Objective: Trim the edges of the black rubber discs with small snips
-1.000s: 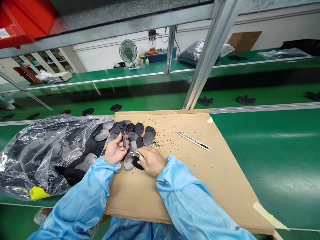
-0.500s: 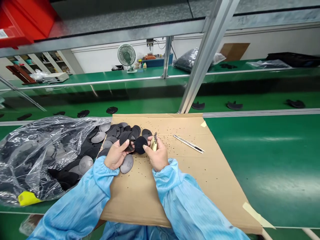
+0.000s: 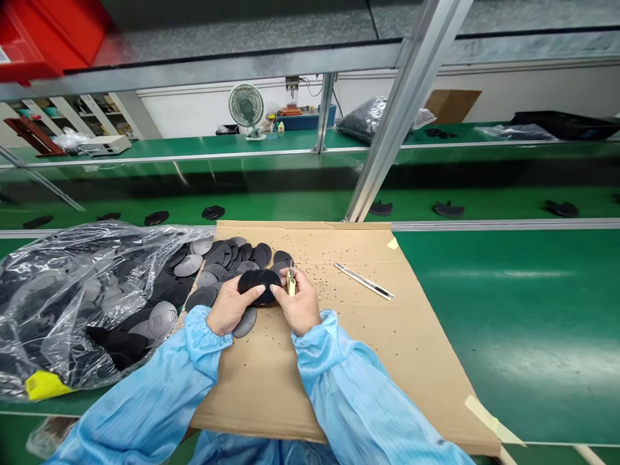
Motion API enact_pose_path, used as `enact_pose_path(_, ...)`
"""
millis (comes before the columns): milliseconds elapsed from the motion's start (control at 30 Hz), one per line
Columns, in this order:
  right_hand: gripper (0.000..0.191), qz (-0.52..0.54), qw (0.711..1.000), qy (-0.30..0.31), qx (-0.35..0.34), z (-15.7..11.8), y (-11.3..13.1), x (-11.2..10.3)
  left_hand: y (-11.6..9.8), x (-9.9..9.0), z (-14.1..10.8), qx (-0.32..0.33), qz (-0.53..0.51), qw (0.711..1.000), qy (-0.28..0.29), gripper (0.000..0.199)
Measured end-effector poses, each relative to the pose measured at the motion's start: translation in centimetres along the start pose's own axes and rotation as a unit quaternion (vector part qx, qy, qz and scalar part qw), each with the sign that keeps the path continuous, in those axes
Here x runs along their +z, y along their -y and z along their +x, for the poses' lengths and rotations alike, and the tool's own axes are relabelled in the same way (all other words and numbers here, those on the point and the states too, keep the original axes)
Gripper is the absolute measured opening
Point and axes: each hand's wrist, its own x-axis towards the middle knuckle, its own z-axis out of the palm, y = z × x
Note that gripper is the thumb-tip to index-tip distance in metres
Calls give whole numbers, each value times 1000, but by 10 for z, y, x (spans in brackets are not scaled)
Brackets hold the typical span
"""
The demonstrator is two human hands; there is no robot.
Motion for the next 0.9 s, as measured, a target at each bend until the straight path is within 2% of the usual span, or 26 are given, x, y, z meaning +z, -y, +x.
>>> enact_pose_path(200,44,33,997,62,28,-1,0,-1,4,-2,0,-15,-16,999,27,35)
enact_pose_path(400,48,74,994,44,65,-1,0,1,5,-3,-1,-3,26,999,41,33)
enact_pose_path(567,48,51,996,23,64,-1,4,2,6,-1,-2,-17,-3,999,48,33)
enact_pose_path(700,42,14,999,29,41,-1,4,1,3,3,-2,-43,-70,996,25,40)
enact_pose_path(800,38,27,997,67,-9,-2,2,1,-3,1,1,-99,-150,984,17,45)
enact_pose_path(900,35,43,993,98,-54,-5,0,2,-7,-5,5,-161,-199,966,33,43)
